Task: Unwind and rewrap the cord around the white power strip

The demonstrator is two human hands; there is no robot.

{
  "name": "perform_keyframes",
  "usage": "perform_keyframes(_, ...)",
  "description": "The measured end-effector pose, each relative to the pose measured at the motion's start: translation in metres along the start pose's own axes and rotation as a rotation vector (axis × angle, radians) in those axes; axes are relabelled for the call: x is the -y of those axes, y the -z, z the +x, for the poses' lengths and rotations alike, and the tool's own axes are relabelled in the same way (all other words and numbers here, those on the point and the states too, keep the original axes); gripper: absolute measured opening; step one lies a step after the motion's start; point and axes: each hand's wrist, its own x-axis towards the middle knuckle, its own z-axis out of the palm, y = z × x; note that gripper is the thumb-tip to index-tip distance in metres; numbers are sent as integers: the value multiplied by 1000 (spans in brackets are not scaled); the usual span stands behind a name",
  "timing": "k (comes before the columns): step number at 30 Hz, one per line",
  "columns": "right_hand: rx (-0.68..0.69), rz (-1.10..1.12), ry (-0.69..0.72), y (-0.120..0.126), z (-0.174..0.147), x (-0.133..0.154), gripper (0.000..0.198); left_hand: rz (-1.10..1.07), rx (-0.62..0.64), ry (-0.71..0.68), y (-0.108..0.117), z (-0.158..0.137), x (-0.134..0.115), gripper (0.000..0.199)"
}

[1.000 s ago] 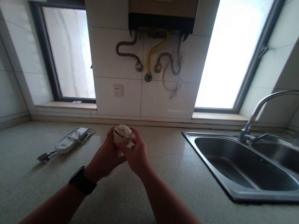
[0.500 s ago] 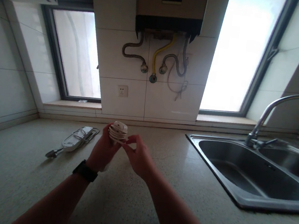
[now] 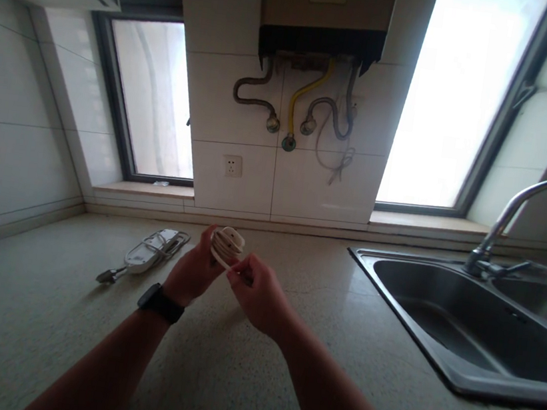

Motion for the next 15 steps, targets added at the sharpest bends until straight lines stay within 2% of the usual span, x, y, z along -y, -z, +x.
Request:
perform_keyframes(5,60,8,-16,1,-2,4,19,-70,-8,-70,1,2,8,59)
perform_keyframes(9,166,37,-55,3,-2,2,23,-170,-25,-33,1,3,11,46)
perform_keyframes(12,277,119,-105,8,1,-5,29,-310,-57,8,2,4,10,40)
perform_keyframes(15,405,190,-142,17,5,-13,32,-502,-128,67,5,5,8,43)
